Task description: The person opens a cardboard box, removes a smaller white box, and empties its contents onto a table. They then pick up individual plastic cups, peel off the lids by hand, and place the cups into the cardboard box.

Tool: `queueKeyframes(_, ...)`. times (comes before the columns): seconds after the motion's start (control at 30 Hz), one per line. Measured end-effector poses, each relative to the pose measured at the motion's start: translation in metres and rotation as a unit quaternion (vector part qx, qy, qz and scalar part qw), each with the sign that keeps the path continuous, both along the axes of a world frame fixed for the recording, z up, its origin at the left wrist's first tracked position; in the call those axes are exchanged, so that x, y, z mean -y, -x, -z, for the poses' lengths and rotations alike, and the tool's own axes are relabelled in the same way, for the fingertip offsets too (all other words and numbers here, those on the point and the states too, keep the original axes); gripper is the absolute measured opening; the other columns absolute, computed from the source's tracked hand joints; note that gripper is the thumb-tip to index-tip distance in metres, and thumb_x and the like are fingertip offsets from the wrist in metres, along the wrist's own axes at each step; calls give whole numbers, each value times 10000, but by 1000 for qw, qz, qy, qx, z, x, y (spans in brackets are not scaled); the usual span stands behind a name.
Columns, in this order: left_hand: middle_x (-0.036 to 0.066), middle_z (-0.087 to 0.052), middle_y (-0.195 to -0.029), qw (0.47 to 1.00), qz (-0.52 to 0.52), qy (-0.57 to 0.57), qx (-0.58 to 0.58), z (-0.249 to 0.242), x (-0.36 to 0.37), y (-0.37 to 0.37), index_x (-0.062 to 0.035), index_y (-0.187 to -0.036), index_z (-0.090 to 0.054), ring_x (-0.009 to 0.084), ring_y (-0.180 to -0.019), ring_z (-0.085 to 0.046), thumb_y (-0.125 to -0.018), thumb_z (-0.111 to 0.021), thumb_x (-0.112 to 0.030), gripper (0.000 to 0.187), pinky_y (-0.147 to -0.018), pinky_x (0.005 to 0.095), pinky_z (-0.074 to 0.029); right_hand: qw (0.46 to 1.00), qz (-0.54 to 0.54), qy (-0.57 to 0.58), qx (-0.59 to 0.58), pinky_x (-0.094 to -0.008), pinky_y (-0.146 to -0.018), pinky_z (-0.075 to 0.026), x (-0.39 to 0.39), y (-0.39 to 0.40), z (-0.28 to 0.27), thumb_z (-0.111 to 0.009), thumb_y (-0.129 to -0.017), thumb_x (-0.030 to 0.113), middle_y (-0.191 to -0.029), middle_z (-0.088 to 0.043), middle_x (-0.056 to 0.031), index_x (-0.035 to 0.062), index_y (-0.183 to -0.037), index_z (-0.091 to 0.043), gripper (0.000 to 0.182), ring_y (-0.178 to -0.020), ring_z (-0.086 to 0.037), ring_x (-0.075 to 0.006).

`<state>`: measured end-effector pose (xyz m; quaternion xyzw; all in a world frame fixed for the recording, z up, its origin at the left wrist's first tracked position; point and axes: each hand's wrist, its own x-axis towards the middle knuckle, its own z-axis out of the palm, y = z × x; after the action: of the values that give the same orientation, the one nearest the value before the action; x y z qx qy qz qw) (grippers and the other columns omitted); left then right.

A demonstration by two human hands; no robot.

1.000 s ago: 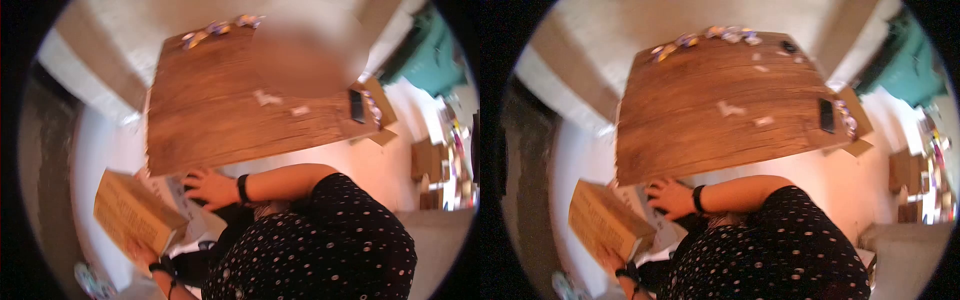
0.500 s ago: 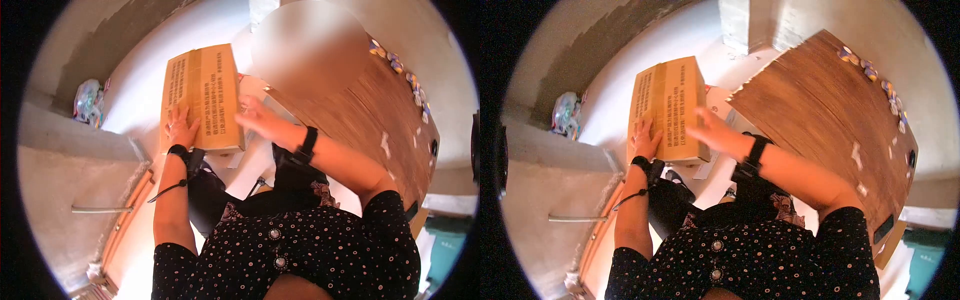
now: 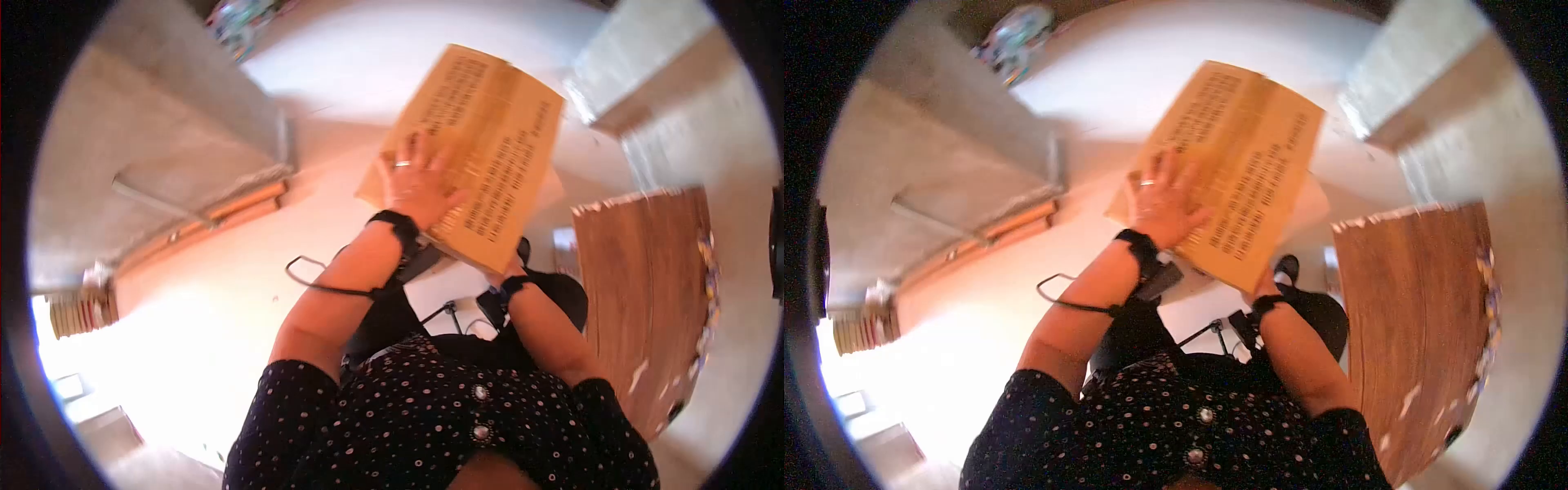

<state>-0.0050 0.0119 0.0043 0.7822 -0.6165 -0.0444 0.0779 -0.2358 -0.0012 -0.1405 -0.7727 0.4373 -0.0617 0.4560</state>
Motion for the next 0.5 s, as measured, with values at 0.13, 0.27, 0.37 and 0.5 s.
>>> queueKeyframes(0.13,147,-200,-1485,997,-20,3,-69,-2,2,-9,-125,-1378,-352,345,-1373,-152,-696,-601,-647,894,-1014,658,-118,999,40,-13,16,-359,-877,-479,-5,5,33,-502,-918,321,-1199,-537,-100,66,-1245,-434,420,-1067,-550,-239)
queueKeyframes(0.27,222,-188,-1463,993,-82,43,-74,-4,0,-12,-109,-1391,-325,433,-1358,-128,-614,-643,-688,1021,-1001,685,-97,991,101,-63,69,-367,-888,-473,-4,15,74,-499,-918,331,-1205,-531,-95,74,-1253,-426,429,-1078,-544,-239)
queueKeyframes(0.37,267,-165,-1452,992,-105,32,-65,6,6,-19,-122,-1417,-284,465,-1346,-134,-592,-634,-724,1080,-996,687,-103,979,142,-97,110,-373,-896,-468,-3,29,108,-497,-917,339,-1210,-527,-91,80,-1260,-420,436,-1087,-539,-238)
queueKeyframes(0.5,226,-118,-1487,991,-97,-44,-79,-5,15,-33,-144,-1450,-216,424,-1371,-106,-527,-613,-781,1190,-1013,662,-106,666,472,-460,350,-408,-923,-451,-13,-18,18,-478,-918,378,-1212,-529,-73,104,-1255,-433,437,-1100,-533,-244)
